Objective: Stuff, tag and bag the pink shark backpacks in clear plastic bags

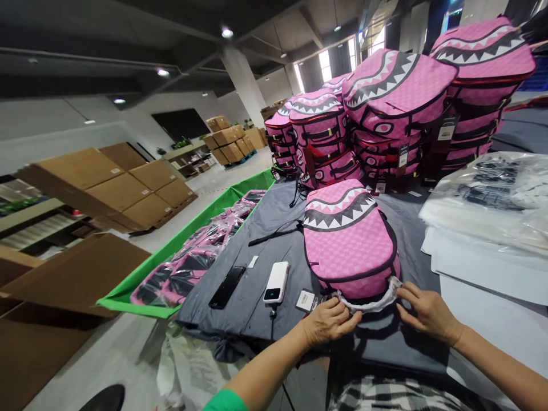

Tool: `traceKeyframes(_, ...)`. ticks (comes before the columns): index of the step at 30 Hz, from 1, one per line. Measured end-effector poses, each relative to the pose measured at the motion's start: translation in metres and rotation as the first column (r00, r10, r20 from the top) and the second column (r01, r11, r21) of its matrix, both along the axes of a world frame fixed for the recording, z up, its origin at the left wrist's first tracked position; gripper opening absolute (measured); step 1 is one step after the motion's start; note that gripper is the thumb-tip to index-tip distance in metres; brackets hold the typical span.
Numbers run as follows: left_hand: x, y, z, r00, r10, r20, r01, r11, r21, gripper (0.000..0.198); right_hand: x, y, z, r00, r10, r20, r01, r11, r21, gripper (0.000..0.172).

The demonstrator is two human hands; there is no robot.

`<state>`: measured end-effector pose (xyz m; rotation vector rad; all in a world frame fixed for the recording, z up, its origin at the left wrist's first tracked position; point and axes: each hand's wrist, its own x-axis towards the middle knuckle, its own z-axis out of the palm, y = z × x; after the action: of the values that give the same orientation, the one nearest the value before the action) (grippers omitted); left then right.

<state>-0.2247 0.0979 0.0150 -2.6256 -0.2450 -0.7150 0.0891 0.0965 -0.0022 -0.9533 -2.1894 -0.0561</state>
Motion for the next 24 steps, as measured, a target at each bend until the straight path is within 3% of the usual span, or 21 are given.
traceKeyframes(2, 0.001, -0.004, 0.004, 0.999, -0.018, 0.034, 0.019, 0.999, -0.03, 0.021, 0.003, -0.005, -0.001, 0.975, -0.096, -0.202, 0.037, 0.959, -0.28, 0.025)
traceKeyframes(4, 0.013, -0.006, 0.01, 0.996, -0.002, 0.084, 0.006, 0.999, -0.048, 0.017, 0.001, -0.005, -0.001, 0.872, -0.255, -0.417, 0.009, 0.862, -0.507, 0.032)
traceKeyframes(6, 0.035, -0.004, 0.017, 0.986, 0.158, 0.06, -0.144, 0.97, -0.198, 0.024, -0.006, -0.001, -0.001, 0.763, -0.36, -0.537, -0.079, 0.772, -0.631, 0.044)
traceKeyframes(7, 0.048, -0.001, 0.021, 0.96, 0.28, -0.004, -0.266, 0.908, -0.325, 0.027, -0.012, 0.001, -0.001, 0.733, -0.381, -0.564, -0.117, 0.746, -0.655, 0.049)
traceKeyframes(9, 0.074, 0.007, 0.029, 0.866, 0.449, -0.22, -0.489, 0.666, -0.564, 0.032, -0.023, 0.005, -0.004, 0.703, -0.399, -0.589, -0.133, 0.739, -0.66, 0.053)
traceKeyframes(10, 0.085, 0.01, 0.032, 0.831, 0.451, -0.325, -0.543, 0.529, -0.653, 0.035, -0.028, 0.007, -0.007, 0.688, -0.411, -0.598, -0.121, 0.748, -0.653, 0.054)
traceKeyframes(13, 0.104, 0.016, 0.042, 0.847, 0.266, -0.46, -0.513, 0.177, -0.84, 0.048, -0.039, 0.013, -0.016, 0.621, -0.469, -0.629, -0.052, 0.776, -0.629, 0.057)
traceKeyframes(15, 0.105, 0.014, 0.044, 0.863, 0.227, -0.452, -0.474, 0.051, -0.879, 0.05, -0.045, 0.018, -0.024, 0.591, -0.501, -0.633, -0.002, 0.783, -0.622, 0.057)
traceKeyframes(16, 0.104, 0.012, 0.044, 0.848, 0.26, -0.462, -0.487, 0.041, -0.872, 0.047, -0.047, 0.022, -0.029, 0.577, -0.514, -0.635, 0.025, 0.788, -0.615, 0.058)
traceKeyframes(19, 0.101, 0.007, 0.04, 0.782, 0.396, -0.481, -0.565, 0.125, -0.816, 0.035, -0.052, 0.029, -0.039, 0.569, -0.52, -0.637, 0.058, 0.798, -0.599, 0.056)
traceKeyframes(22, 0.099, 0.006, 0.034, 0.788, 0.407, -0.463, -0.557, 0.149, -0.817, 0.031, -0.044, 0.026, -0.041, 0.626, -0.469, -0.623, 0.023, 0.81, -0.586, 0.05)
traceKeyframes(24, 0.1, 0.008, 0.031, 0.777, 0.419, -0.471, -0.576, 0.171, -0.799, 0.032, -0.033, 0.019, -0.032, 0.652, -0.449, -0.61, 0.043, 0.826, -0.562, 0.046)
